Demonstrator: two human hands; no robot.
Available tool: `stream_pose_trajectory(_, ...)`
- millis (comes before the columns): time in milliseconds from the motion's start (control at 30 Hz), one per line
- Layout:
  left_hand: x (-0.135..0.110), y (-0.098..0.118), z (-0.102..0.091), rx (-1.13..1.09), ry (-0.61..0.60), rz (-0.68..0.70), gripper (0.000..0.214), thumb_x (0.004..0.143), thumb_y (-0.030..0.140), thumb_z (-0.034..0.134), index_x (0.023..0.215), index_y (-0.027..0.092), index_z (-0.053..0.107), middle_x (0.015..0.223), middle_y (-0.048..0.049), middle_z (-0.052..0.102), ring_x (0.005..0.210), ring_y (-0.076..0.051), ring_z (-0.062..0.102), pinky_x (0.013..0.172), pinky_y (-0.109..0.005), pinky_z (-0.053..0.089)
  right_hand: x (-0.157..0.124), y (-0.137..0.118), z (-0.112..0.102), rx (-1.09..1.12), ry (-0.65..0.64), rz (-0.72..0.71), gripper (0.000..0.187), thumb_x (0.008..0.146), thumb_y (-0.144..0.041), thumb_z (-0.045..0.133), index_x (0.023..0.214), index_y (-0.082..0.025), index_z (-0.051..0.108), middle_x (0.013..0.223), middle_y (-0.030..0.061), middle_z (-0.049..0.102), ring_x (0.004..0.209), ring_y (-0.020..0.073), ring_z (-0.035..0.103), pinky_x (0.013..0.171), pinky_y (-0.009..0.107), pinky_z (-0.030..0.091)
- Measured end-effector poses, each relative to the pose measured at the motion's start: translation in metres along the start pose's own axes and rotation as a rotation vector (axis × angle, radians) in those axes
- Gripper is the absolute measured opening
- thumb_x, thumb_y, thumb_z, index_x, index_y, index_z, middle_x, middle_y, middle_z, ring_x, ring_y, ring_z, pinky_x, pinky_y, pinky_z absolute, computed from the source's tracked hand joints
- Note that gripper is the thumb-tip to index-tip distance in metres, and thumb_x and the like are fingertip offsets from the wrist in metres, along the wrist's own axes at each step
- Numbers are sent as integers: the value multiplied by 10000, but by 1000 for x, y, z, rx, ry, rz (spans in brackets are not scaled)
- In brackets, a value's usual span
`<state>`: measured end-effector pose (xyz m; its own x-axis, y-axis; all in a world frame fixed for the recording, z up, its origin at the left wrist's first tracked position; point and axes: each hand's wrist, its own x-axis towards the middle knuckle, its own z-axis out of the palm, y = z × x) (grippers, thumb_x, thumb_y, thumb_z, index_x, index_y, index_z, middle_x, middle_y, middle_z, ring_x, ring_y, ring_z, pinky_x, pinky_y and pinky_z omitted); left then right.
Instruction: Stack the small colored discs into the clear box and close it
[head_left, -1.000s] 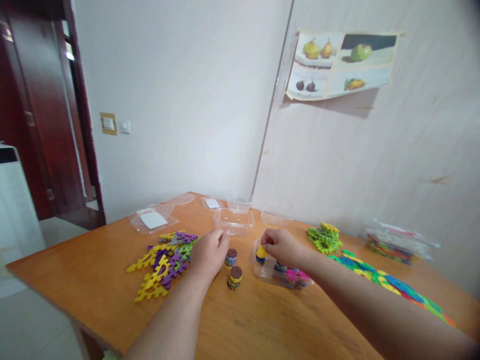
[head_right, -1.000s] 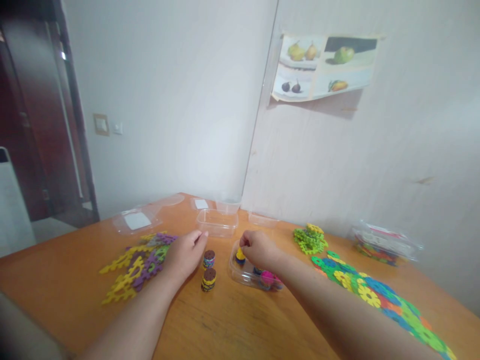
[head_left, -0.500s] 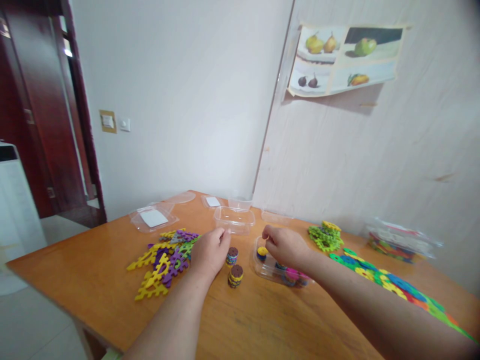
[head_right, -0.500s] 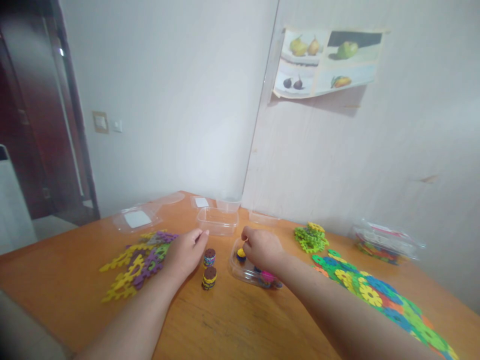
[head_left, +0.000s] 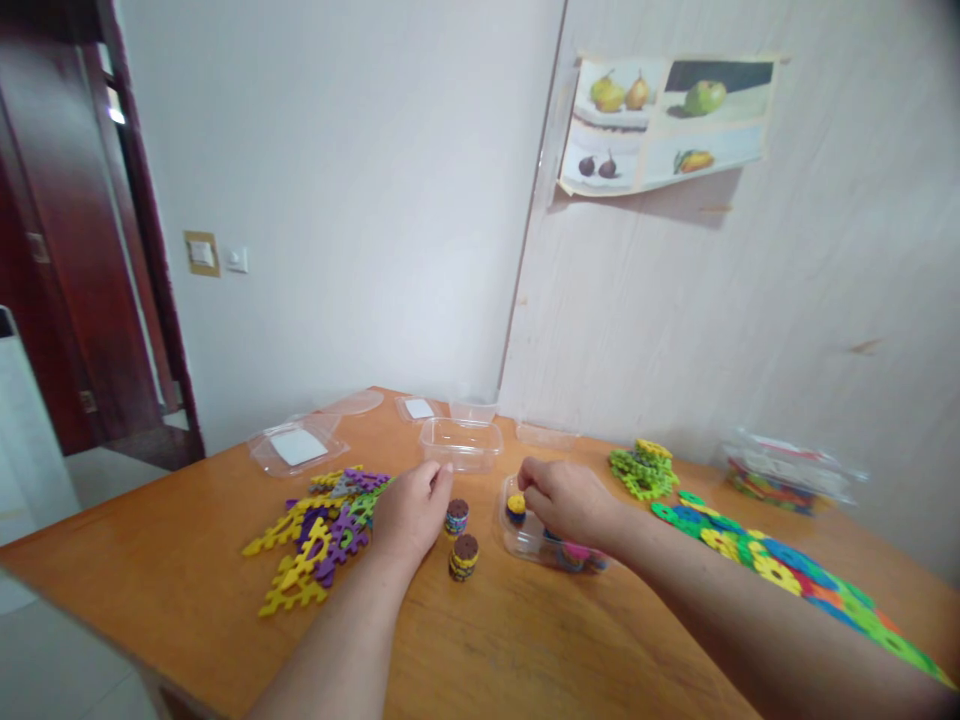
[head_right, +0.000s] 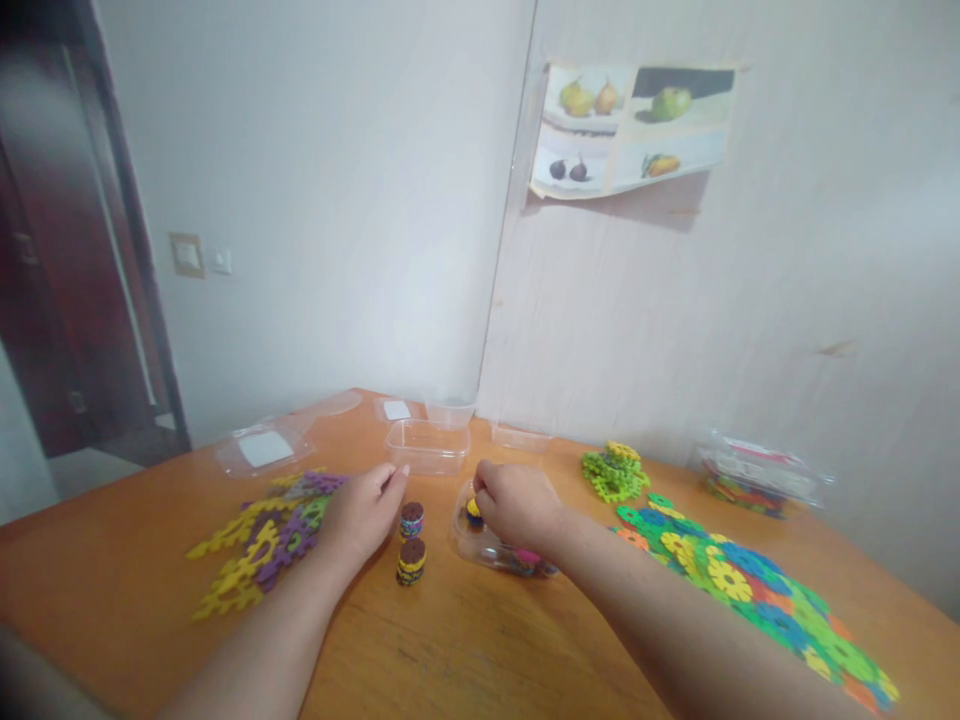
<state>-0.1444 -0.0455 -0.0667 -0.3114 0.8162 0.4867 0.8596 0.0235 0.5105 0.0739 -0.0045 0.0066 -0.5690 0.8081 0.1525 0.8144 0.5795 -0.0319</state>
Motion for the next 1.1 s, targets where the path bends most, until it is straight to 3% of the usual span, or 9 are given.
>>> stream_pose_trajectory(100, 1, 0, -1, -5, 1, -3, 444, 941, 498, 337, 645, 205, 493, 641, -9, 594, 610, -142, 502, 564, -278, 162, -26, -1, -2, 130, 45, 8, 183, 866, -225, 428, 961, -217, 584, 812, 16, 673, 692, 149, 573, 583, 252, 298)
stream_pose_trajectory(233, 2, 0, -3, -3, -19, -18, 442, 933, 499, 343, 639, 203, 488, 636, -7, 592, 597, -137, 484, 558, -273, 165, -82, -8, 13, 371, 85, -95, 156, 889, -216, 413, 870, -217, 567, 797, 6, 644, 715, 138, 559, 641, 243, 355)
stream_pose_trajectory(400, 4, -6, 0, 8, -1, 3, 455, 934, 518, 324, 636, 202, 461, 606, 5, 555, 587, -133, 476, 556, -265, 188, -130, -5, 36, 455, -113, -115, 85, 836, -249, 523, 839, -225, 605, 803, 10, 666, 705, 136, 577, 613, 222, 384)
stream_pose_trajectory(567, 5, -11, 0, 34, 2, 8, 455, 927, 526, 328, 627, 203, 441, 589, 12, 534, 587, -134, 477, 547, -260, 202, -135, 9, 43, 425, -65, -74, 130, 858, -276, 498, 778, -217, 581, 768, 16, 667, 676, 135, 583, 602, 219, 385)
stream_pose_trajectory(933, 5, -22, -7, 46, 17, -74, 432, 898, 526, 374, 645, 202, 504, 577, 12, 578, 592, -148, 517, 558, -245, 281, -131, 13, 56, 258, 50, -256, 163, 869, -333, 499, 769, -216, 554, 775, 20, 688, 673, 152, 603, 577, 279, 297)
stream_pose_trajectory(1100, -5, -14, -14, 2, 50, -59, 427, 904, 520, 385, 642, 198, 487, 588, 18, 583, 621, -147, 539, 582, -242, 315, -132, 15, 62, 267, 128, -291, 190, 896, -342, 468, 780, -216, 549, 763, 15, 685, 667, 152, 604, 569, 292, 267)
